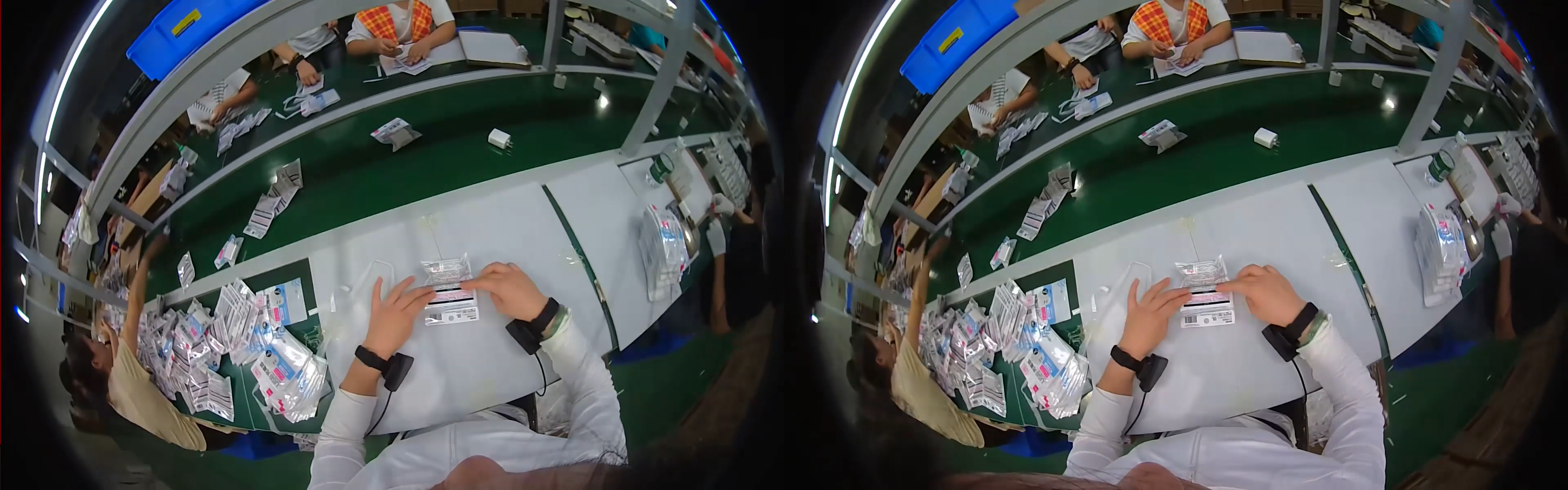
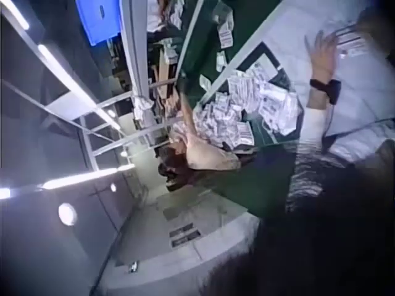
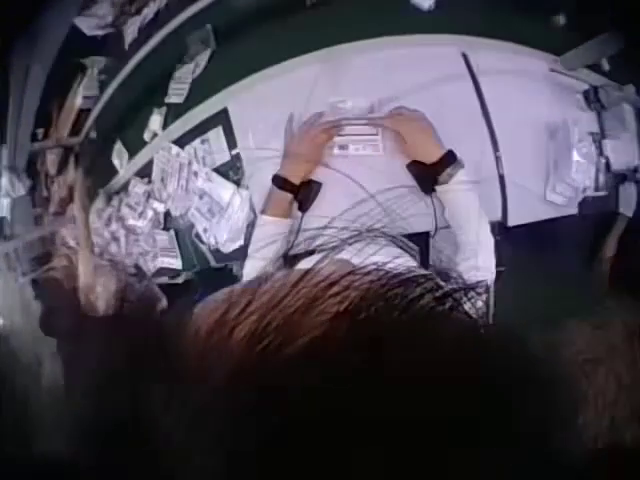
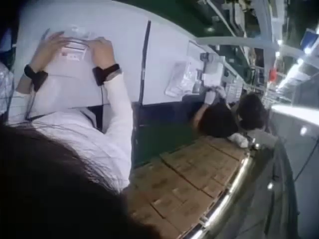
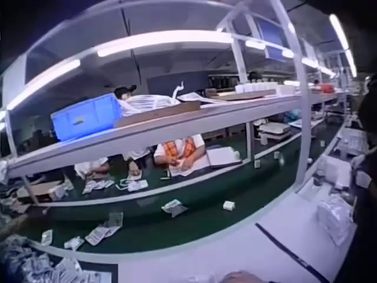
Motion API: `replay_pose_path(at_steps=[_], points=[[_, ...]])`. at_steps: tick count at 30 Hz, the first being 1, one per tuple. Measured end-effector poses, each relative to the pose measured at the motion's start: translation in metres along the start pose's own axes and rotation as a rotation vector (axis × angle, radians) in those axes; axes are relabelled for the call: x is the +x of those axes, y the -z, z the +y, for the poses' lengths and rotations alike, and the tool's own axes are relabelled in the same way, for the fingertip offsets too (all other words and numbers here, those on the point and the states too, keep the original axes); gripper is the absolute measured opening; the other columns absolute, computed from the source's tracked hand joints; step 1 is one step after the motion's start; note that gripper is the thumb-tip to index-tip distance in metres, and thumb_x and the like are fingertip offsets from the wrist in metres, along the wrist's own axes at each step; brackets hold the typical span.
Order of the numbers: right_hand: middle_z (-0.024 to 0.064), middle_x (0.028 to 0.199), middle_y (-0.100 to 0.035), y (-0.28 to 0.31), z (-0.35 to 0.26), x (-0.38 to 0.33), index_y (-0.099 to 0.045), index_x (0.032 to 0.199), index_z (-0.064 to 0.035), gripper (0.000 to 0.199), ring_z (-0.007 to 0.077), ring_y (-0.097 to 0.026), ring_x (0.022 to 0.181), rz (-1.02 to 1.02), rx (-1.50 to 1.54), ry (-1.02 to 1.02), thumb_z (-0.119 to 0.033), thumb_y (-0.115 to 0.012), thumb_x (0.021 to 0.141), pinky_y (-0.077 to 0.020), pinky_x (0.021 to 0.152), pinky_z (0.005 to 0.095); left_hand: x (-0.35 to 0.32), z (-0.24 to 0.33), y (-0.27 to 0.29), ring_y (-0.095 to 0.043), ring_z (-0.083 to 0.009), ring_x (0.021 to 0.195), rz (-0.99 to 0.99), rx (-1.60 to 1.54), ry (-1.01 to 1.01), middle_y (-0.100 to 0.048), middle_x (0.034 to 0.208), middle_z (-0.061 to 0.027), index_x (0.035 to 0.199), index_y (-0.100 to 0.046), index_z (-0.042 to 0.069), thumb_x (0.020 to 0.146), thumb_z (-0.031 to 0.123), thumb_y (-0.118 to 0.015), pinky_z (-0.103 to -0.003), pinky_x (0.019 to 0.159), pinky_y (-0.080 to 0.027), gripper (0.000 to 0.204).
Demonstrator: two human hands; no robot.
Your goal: The person packages chargers by hand, picking up a charger and a plastic bag, sliding the charger into the bag, and pressing the adhesive strip to seal it.
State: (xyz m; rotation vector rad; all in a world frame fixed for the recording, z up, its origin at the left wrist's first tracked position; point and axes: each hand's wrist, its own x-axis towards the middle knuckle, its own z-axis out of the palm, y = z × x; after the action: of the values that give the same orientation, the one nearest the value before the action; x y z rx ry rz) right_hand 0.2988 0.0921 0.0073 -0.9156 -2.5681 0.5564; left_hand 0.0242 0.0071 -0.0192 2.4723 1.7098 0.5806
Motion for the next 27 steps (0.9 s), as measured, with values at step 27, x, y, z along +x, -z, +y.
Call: replay_pose_path(at_steps=[27], points=[[0.0064, 0.119, -0.060, 0.003, -0.007, 0.016, -0.063, 0.125, -0.0176, 0.052, 0.0290, -0.059, 0.106, 0.323, 0.009, -0.034, -0.007, -0.072, 0.075, -0.0469, 0.092, 0.0401, -0.014, 0.006, 0.042, -0.045, -0.0229, 0.130, 0.171, 0.038, 0.246, -0.054, 0.133, 0.0036, 0.119, -0.065, 0.029, 0.082, 0.028, -0.072, -0.059, 0.113, -0.014, 0.038]])
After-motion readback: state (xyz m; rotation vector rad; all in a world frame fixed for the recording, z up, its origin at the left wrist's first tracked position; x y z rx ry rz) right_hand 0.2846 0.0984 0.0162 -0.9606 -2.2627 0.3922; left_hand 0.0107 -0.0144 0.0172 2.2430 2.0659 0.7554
